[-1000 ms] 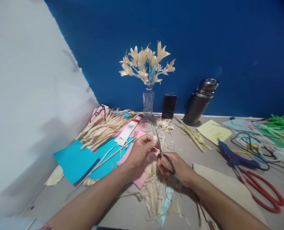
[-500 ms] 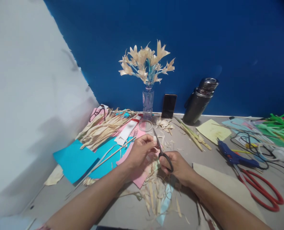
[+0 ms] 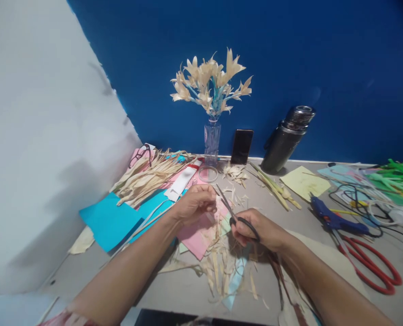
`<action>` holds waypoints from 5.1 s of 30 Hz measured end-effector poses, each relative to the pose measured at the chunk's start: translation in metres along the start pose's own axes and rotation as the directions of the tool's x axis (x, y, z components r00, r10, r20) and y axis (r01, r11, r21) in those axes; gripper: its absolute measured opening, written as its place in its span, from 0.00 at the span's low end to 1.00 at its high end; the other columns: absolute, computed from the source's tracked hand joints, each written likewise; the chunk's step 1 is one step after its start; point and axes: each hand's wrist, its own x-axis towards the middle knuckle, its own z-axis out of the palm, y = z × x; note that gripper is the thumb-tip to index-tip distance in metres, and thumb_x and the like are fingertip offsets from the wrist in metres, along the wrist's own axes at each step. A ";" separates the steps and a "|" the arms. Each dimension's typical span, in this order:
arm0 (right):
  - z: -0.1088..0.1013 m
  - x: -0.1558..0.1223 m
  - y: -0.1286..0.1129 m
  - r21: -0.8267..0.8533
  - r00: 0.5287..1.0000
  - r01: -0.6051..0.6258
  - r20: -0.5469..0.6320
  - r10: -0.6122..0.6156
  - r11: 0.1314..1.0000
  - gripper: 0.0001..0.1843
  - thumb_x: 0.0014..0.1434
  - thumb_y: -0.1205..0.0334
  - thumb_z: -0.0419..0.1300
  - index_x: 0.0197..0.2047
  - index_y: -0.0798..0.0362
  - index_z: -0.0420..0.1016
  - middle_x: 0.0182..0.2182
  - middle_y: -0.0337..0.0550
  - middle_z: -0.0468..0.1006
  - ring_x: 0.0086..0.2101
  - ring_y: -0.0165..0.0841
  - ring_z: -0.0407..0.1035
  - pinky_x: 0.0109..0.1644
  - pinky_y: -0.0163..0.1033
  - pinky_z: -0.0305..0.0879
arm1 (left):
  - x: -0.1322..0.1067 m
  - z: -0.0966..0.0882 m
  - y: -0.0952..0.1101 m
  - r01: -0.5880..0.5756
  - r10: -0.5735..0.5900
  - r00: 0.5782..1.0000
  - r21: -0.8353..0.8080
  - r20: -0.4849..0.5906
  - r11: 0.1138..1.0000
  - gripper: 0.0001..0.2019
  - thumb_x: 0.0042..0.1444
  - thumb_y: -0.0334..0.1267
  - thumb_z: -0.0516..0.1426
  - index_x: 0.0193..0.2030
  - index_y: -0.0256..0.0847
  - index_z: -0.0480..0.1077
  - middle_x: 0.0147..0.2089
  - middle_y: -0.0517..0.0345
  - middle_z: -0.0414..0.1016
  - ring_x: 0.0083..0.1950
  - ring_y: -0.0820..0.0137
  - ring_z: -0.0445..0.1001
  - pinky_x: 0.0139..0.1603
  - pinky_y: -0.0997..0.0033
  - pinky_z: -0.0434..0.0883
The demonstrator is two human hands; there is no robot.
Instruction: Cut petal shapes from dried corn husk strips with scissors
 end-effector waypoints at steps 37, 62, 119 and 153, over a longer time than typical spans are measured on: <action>-0.001 -0.002 -0.002 -0.061 0.990 -0.132 -0.053 0.129 0.989 0.17 0.53 0.60 0.59 0.16 0.55 0.66 0.13 0.35 0.65 0.17 0.24 0.53 0.22 0.32 0.49 | -0.002 -0.005 0.007 0.046 -0.045 0.999 0.047 -0.013 0.998 0.07 0.41 0.29 0.61 0.29 0.36 0.68 0.20 0.61 0.70 0.23 0.73 0.71 0.31 0.70 0.66; 0.019 0.008 -0.006 0.086 0.744 0.198 -0.661 -0.093 0.976 0.16 0.45 0.56 0.69 0.32 0.54 0.70 0.26 0.37 0.71 0.26 0.30 0.65 0.32 0.35 0.63 | -0.010 0.031 -0.028 0.100 -0.099 0.995 -0.051 0.008 0.994 0.10 0.47 0.33 0.65 0.34 0.38 0.69 0.28 0.60 0.71 0.26 0.76 0.70 0.29 0.77 0.65; 0.031 0.012 0.009 0.096 0.951 0.009 -0.309 0.021 0.995 0.28 0.53 0.39 0.60 0.18 0.55 0.66 0.16 0.37 0.65 0.19 0.25 0.55 0.23 0.32 0.49 | -0.003 0.029 -0.025 -0.103 0.055 0.968 -0.186 -0.244 0.977 0.09 0.49 0.32 0.64 0.30 0.37 0.66 0.26 0.59 0.73 0.26 0.75 0.71 0.29 0.77 0.66; -0.002 -0.001 -0.004 0.049 0.996 0.053 -0.075 -0.049 0.997 0.24 0.57 0.43 0.58 0.24 0.57 0.68 0.17 0.38 0.69 0.18 0.24 0.54 0.22 0.31 0.48 | -0.003 0.010 -0.007 -0.021 0.019 0.995 -0.015 -0.098 1.000 0.06 0.47 0.31 0.62 0.28 0.37 0.67 0.23 0.59 0.70 0.27 0.72 0.72 0.31 0.73 0.69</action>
